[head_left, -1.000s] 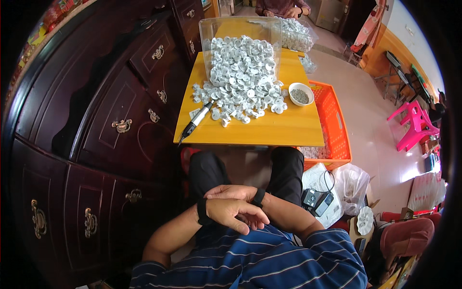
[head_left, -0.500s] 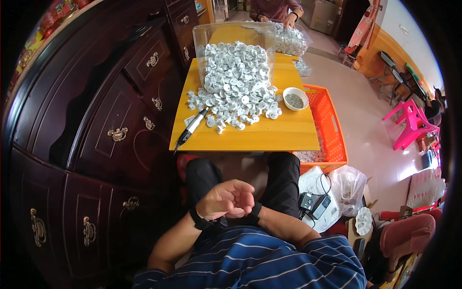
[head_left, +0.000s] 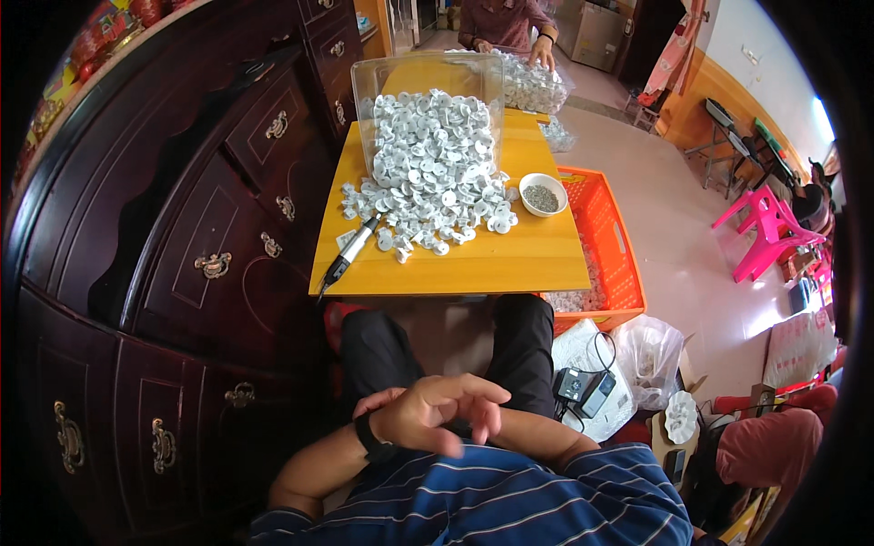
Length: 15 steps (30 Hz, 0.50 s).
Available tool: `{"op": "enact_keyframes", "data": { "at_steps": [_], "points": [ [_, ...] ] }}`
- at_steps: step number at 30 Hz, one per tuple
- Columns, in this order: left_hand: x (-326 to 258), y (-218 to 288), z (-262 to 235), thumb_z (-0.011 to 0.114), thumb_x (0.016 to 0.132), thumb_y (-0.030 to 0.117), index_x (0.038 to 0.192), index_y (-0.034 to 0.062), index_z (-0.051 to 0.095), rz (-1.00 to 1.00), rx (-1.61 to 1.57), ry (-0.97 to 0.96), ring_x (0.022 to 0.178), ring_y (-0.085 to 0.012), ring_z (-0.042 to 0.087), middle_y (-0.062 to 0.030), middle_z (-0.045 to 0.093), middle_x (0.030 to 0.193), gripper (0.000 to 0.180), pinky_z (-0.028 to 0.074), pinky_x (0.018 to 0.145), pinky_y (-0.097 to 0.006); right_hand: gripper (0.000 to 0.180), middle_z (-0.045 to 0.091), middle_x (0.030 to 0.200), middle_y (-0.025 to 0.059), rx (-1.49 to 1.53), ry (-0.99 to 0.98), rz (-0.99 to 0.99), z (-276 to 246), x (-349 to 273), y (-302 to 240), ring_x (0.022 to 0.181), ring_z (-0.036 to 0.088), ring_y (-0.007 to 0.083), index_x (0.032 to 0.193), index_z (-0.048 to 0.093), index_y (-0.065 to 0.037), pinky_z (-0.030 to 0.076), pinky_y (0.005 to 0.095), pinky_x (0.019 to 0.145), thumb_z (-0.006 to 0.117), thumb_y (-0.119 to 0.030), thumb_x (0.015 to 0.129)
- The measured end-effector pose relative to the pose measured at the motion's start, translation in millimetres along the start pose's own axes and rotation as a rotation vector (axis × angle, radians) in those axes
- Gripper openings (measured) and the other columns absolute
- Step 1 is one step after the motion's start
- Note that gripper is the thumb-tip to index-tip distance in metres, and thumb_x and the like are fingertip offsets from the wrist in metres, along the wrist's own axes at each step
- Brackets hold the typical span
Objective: The person uses a power screwdriver to fasten small metal screws from a bowl into white plastic components, repeating the process and placing the finished pieces into an orange crate.
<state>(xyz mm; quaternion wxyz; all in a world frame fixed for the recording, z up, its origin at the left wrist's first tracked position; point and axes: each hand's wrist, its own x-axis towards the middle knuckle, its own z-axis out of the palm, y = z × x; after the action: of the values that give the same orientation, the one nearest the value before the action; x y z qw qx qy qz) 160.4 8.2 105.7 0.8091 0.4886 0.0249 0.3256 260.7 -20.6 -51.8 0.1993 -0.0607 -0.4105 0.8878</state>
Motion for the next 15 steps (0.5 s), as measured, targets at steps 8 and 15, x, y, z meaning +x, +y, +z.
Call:
{"op": "enact_keyframes", "data": {
  "at_steps": [8,15],
  "points": [
    [1.9,-37.0,-5.8,0.074,0.070,0.070,0.138,-0.0129,0.037,-0.029,-0.779,-0.396,0.084,-0.0231,0.064,-0.0186,0.062,0.100,0.114,0.053,0.075,-0.034,0.028,0.063,0.094,-0.0004,-0.129,-0.048,-0.023,7.4,7.9,-8.1,0.088,0.062,0.0102,0.108,0.061,-0.003,0.048,0.0242,0.073,0.067,-0.025,0.091],
    [2.7,-99.7,-29.7,0.072,0.072,0.067,0.138,-0.0152,0.037,0.350,-0.808,-0.678,0.099,-0.0247,0.056,-0.0223,0.053,0.117,0.111,0.049,0.084,-0.031,0.027,0.063,0.091,-0.0003,-0.257,-0.107,-0.049,17.2,3.9,-4.7,0.084,0.061,0.0102,0.106,0.061,-0.003,0.048,0.0238,0.071,0.067,-0.024,0.091]
  ]
}}
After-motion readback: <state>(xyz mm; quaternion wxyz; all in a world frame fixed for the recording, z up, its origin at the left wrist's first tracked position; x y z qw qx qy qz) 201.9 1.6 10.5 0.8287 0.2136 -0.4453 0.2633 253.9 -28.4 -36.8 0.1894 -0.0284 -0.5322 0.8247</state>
